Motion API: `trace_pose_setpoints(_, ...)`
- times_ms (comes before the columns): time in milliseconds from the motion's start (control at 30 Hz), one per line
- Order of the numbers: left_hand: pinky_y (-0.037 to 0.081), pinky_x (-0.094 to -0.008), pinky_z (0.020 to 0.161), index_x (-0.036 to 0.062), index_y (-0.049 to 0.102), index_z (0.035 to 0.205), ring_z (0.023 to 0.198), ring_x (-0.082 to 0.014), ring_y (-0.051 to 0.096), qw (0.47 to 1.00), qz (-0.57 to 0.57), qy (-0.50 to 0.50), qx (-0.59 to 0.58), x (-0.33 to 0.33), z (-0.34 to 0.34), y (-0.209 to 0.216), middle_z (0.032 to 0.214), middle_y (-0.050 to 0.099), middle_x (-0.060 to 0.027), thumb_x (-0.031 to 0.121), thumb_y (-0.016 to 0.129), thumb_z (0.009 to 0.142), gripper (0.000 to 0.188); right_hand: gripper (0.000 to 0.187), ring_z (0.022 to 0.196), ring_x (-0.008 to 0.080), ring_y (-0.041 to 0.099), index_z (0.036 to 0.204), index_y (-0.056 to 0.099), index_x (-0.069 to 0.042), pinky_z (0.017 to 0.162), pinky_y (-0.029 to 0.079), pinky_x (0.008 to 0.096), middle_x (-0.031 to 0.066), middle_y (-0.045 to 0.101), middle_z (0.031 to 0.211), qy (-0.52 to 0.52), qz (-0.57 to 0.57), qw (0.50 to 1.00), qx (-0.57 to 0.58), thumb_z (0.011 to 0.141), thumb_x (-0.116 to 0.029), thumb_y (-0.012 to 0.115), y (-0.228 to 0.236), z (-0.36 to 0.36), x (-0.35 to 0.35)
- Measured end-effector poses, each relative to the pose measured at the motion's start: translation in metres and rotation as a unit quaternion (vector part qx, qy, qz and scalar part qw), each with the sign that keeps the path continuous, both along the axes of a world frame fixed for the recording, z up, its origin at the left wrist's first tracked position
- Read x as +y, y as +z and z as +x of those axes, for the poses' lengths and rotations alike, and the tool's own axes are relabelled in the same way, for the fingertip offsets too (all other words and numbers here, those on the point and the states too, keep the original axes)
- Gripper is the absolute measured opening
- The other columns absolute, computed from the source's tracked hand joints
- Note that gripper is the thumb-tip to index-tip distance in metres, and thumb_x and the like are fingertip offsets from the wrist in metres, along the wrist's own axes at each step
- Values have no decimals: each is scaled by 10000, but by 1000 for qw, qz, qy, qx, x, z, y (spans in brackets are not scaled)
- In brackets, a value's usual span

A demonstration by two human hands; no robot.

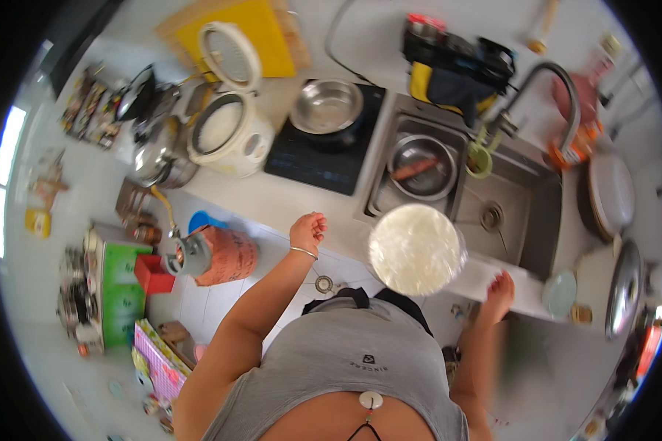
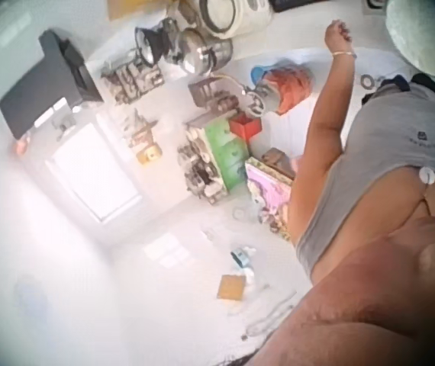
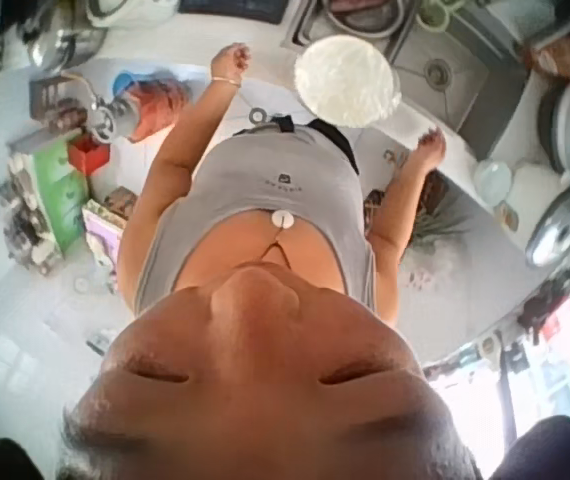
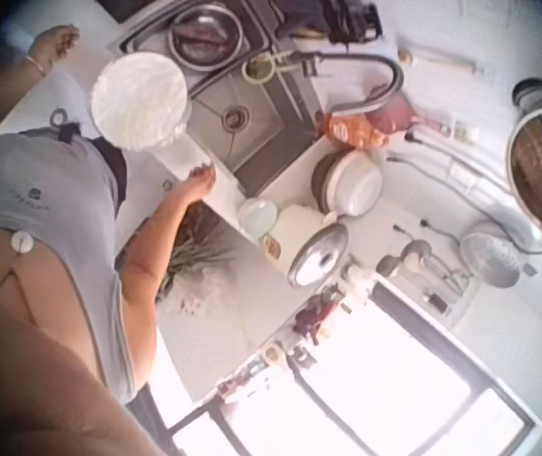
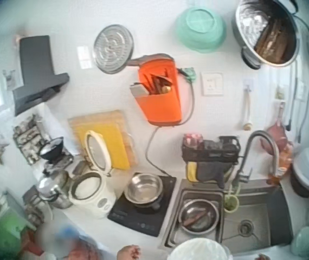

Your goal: The person lines a white bowl with a clear plastic bag, then uses a black rice paddle to scoop cooked white rice from a rice cooker into the lined bowl. The person uses a yellow cloth to handle the hot rice cooker pot while transferring the rice.

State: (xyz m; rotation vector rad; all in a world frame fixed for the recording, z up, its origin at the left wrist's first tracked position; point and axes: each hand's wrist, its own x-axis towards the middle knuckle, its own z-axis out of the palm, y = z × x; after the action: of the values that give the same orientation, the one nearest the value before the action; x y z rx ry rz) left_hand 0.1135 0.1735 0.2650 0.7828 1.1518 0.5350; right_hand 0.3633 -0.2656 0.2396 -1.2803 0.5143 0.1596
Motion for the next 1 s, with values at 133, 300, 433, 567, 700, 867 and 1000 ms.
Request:
trace_pose_setpoints(133, 415, -251, 507, 95, 617, 874, 614, -133, 560, 996, -32, 84, 9, 25, -32, 5, 765, 638, -41, 207, 614, 833, 119, 180, 620, 82, 480, 991, 639, -67, 511, 374, 215, 3, 585, 759, 7, 5, 1000, 14, 902, -201, 558, 2, 32, -13)
trace_pose_setpoints(300, 368, -234, 446, 88, 608, 815, 549, -114, 528, 998, -4, 60, -25, 31, -71, -18, 710, 621, -38, 189, 618, 810, 102, 134, 593, 87, 491, 959, 624, -56, 492, 369, 221, 20, 588, 746, 68, 25, 996, -47, 899, -159, 563, 29, 75, 42)
trace_pose_setpoints(433, 400, -233, 468, 69, 621, 852, 561, -108, 552, 997, 44, 16, 64, 21, -61, -6, 720, 631, -38, 176, 604, 829, 111, 79, 550, 64, 431, 929, 617, -17, 483, 309, 197, 21, 569, 712, 228, -40, 947, -224, 903, -59, 554, 149, 104, 139)
trace_pose_setpoints(567, 419, -233, 497, 61, 627, 866, 575, -107, 563, 996, 67, -22, 61, 34, -50, 2, 737, 641, -43, 140, 577, 855, 94, 117, 648, 61, 509, 962, 619, 7, 582, 406, 201, 13, 592, 767, 327, -131, 841, -411, 908, -87, 576, 277, 113, 244)
trace_pose_setpoints(700, 419, -227, 499, 56, 628, 859, 581, -107, 568, 998, 54, -27, 23, 60, -56, 8, 742, 642, -41, 113, 580, 853, 74, 115, 695, 117, 571, 942, 628, -3, 669, 462, 260, 63, 619, 758, 327, -217, 734, -555, 867, -86, 600, 392, 102, 346)
trace_pose_setpoints(867, 410, -228, 477, 52, 626, 856, 566, -114, 564, 999, 35, 15, 9, 86, -102, 4, 736, 639, -50, 97, 602, 831, 57, 125, 974, 244, 596, 886, 643, -24, 816, 460, 386, 104, 663, 937, 165, -361, 491, -776, 815, -111, 588, 487, 85, 470)
trace_pose_setpoints(1000, 406, -244, 462, 54, 616, 843, 559, -139, 561, 998, -22, 55, 6, 103, -151, -17, 717, 625, -60, 117, 607, 815, 70, 175, 1267, 301, 423, 911, 684, -65, 968, 373, 448, 71, 638, 1132, -41, -618, 219, -754, 798, -116, 561, 512, 117, 541)
